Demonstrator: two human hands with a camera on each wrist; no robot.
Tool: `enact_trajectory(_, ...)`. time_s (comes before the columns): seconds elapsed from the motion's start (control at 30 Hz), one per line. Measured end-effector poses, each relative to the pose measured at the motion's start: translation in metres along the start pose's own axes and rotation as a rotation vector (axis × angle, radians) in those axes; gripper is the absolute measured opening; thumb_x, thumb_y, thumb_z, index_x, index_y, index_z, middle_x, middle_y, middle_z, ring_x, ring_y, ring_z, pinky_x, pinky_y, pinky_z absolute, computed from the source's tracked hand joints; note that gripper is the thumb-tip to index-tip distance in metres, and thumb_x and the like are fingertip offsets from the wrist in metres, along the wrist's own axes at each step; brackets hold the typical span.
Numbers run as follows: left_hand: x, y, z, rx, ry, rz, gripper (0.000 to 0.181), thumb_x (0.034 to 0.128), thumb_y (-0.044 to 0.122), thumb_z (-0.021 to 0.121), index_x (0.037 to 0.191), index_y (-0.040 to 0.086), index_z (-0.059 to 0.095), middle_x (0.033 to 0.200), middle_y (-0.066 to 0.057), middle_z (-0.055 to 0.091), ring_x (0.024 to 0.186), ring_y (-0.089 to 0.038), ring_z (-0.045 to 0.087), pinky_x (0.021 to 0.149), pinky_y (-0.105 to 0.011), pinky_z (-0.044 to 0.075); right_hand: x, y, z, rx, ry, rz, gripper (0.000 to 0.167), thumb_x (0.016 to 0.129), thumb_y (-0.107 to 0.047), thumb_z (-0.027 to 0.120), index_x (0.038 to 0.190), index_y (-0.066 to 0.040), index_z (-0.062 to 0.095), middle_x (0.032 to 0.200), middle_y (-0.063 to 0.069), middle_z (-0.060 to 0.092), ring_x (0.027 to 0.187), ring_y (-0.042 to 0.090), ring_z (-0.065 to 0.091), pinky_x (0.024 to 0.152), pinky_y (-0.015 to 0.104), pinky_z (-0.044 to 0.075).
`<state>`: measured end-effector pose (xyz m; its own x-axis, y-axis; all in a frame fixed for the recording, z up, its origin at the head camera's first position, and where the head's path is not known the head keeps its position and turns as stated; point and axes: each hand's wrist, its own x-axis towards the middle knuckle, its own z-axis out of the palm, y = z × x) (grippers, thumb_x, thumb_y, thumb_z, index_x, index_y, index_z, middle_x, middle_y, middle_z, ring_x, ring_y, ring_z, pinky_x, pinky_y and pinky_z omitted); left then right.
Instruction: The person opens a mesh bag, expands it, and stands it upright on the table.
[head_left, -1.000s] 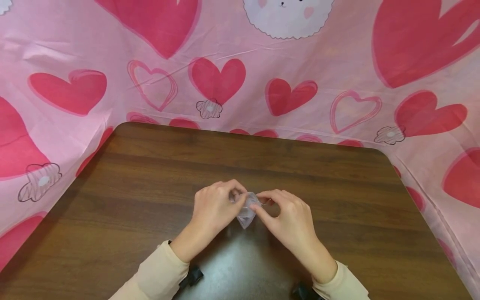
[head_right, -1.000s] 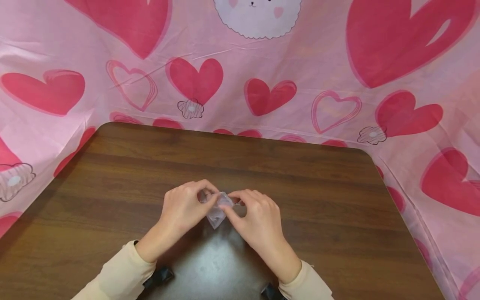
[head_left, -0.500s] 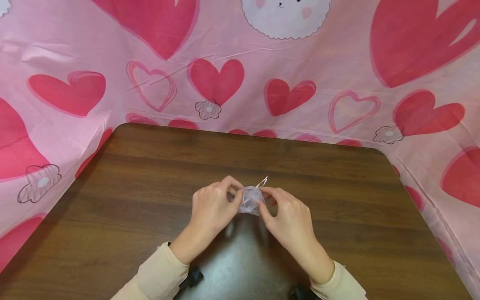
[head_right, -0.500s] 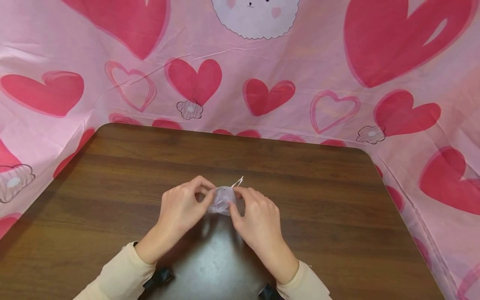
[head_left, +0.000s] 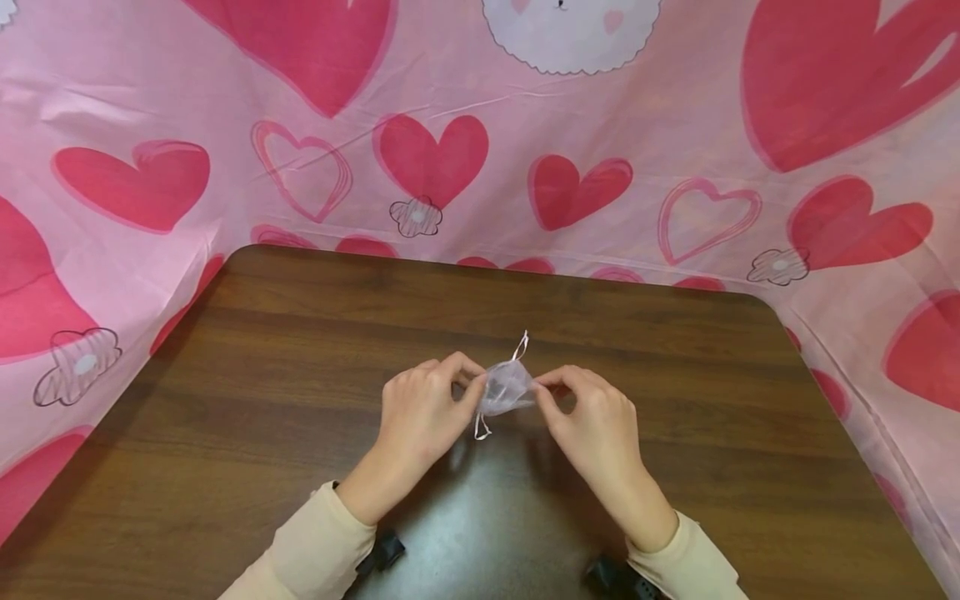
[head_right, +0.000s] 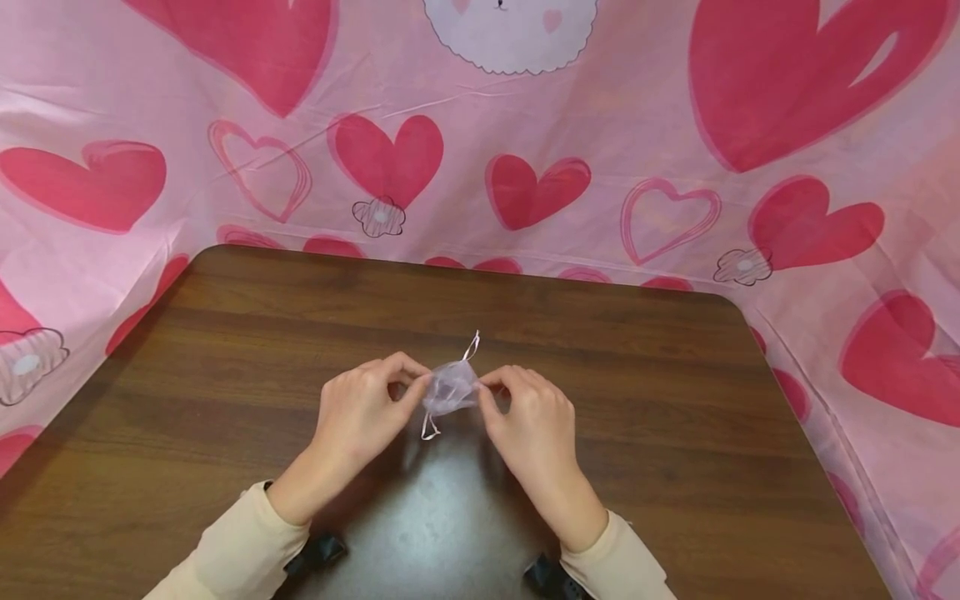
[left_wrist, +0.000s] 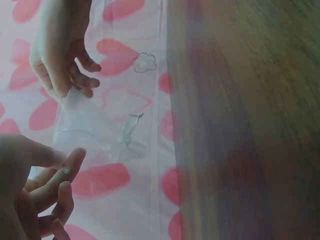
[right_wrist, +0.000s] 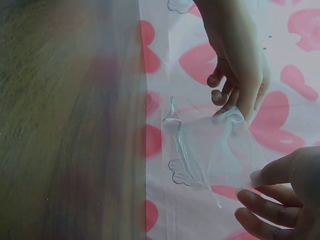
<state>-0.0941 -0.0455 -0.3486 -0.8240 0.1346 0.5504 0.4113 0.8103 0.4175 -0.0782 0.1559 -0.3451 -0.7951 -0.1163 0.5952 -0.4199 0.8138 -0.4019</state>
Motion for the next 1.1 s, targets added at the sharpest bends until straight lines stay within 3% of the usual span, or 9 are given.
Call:
enact_trajectory(0.37,0.002,0.003,-0.001,0.004,-0.026,-0.001,0.003,0.0859,0.030,0.076,0.084,0.028,0.074,0.068,0.011,0.065,0.058,-0.012,0.057,0.051,-0.034,0.042,0.002,0.003,-0.002,-0.015,-0.003,-0.009,0.011,0.077,-0.015,0.086,0.083,-0.016,0.076,0.075,-0.002,0.070,0.069,0.019,0.067,0.055,0.039,0.049)
enact_trajectory(0.63,0.001,0.008,0.002,0.018,-0.129,0.045,0.025,0.0766,0.036,0.085,0.096,0.026,0.072,0.080,0.013,0.060,0.072,-0.008,0.058,0.054,-0.031,0.046,0.002,0.000,0.000,-0.003,0.009,-0.042,0.012,0.077,-0.014,0.085,0.085,-0.014,0.076,0.074,-0.002,0.068,0.067,0.014,0.064,0.057,0.036,0.049)
enact_trajectory(0.83,0.000,0.011,0.007,0.019,-0.082,0.083,0.011,0.0809,0.032,0.080,0.088,0.025,0.074,0.069,0.017,0.063,0.060,-0.006,0.054,0.049,-0.026,0.040,0.001,-0.003,0.004,-0.002,0.004,-0.066,0.013,0.077,-0.013,0.085,0.086,-0.014,0.076,0.074,-0.003,0.068,0.067,0.014,0.064,0.055,0.035,0.049)
enact_trajectory(1.1,0.002,0.007,0.004,0.051,-0.008,0.046,0.003,0.0819,0.025,0.078,0.085,0.025,0.077,0.067,0.013,0.067,0.057,-0.012,0.059,0.049,-0.033,0.044,-0.002,-0.007,0.003,-0.043,-0.095,0.001,0.017,0.077,-0.015,0.086,0.091,-0.016,0.076,0.076,-0.005,0.067,0.067,0.010,0.062,0.054,0.033,0.047)
